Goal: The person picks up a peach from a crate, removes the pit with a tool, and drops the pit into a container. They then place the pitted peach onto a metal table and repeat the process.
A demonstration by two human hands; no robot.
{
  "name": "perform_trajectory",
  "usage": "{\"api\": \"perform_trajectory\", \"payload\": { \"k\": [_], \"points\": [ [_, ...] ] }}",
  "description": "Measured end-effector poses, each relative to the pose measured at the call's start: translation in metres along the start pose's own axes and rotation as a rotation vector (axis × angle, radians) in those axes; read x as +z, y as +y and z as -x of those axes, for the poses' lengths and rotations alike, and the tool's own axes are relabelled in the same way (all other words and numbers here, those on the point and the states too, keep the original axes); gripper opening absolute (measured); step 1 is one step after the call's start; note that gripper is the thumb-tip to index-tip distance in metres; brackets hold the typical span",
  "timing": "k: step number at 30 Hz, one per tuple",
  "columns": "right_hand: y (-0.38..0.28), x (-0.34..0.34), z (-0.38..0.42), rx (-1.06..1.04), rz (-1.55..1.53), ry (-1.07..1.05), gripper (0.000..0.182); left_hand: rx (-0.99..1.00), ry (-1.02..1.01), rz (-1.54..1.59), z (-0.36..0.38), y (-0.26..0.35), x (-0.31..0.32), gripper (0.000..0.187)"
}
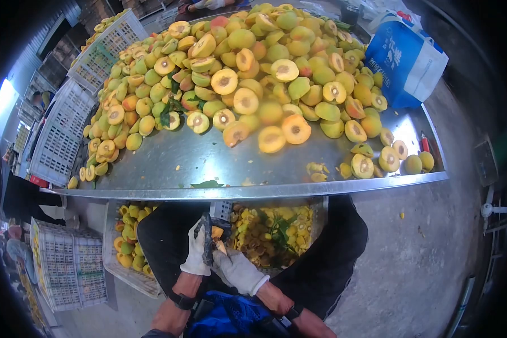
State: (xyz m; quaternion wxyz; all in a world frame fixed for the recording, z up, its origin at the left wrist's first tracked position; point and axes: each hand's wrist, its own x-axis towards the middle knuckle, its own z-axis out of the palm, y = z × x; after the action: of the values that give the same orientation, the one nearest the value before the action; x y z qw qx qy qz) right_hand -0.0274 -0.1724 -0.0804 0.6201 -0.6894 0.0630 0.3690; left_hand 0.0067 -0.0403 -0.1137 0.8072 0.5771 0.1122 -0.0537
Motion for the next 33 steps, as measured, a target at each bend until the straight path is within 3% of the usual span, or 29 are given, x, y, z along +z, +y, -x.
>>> {"api": "perform_trajectory", "payload": {
  "k": [1, 4, 8, 10, 13, 17, 19, 23, 26, 29, 31, 32, 33],
  "points": [
    [-0.006, 0.000, 0.001, 0.072, -0.077, -0.031, 0.037, 0.019, -0.011, 0.006, 0.000, 0.001, 0.000, 0.038],
    [0.030, 0.011, -0.010, -0.371, 0.216, 0.152, 0.039, -0.043, -0.092, -0.010, -0.003, 0.010, -0.004, 0.035],
    [0.004, -0.003, 0.002, -0.063, 0.107, 0.021, 0.039, -0.258, -0.142, -0.032, -0.016, 0.003, -0.023, 0.036],
    [0.001, -0.004, 0.004, 0.028, -0.005, -0.054, 0.040, -0.190, -0.090, -0.104, -0.012, -0.001, -0.020, 0.038],
    [0.016, 0.001, -0.005, 0.131, -0.536, -0.236, 0.041, -0.035, -0.053, -0.158, -0.003, 0.014, -0.001, 0.040],
    [-0.004, -0.002, 0.004, 0.009, -0.102, -0.065, 0.042, 0.012, -0.113, -0.197, -0.010, 0.014, -0.006, 0.043],
    [0.009, -0.004, -0.004, -0.166, 0.131, 0.013, 0.043, -0.167, -0.052, -0.129, -0.019, -0.011, -0.025, 0.043],
    [0.007, -0.002, -0.005, -0.073, 0.240, 0.037, 0.046, -0.394, -0.034, -0.151, -0.025, -0.015, -0.040, 0.047],
    [0.000, -0.002, -0.007, -0.034, 0.300, 0.048, 0.046, -0.395, 0.015, -0.033, -0.030, -0.020, -0.034, 0.049],
    [0.022, 0.002, -0.015, -0.002, 0.381, 0.091, 0.045, -0.470, 0.086, -0.106, -0.033, -0.027, -0.036, 0.050],
    [0.049, 0.007, -0.030, 0.015, 0.474, 0.120, 0.043, -0.401, 0.063, -0.153, -0.026, -0.014, -0.023, 0.049],
    [0.061, 0.001, -0.038, -0.401, 0.542, 0.001, 0.038, -0.304, -0.008, -0.273, -0.030, -0.037, -0.042, 0.048],
    [0.057, 0.003, -0.035, -0.429, 0.592, 0.010, 0.025, -0.300, 0.050, -0.254, -0.023, -0.014, -0.022, 0.044]
  ]
}}
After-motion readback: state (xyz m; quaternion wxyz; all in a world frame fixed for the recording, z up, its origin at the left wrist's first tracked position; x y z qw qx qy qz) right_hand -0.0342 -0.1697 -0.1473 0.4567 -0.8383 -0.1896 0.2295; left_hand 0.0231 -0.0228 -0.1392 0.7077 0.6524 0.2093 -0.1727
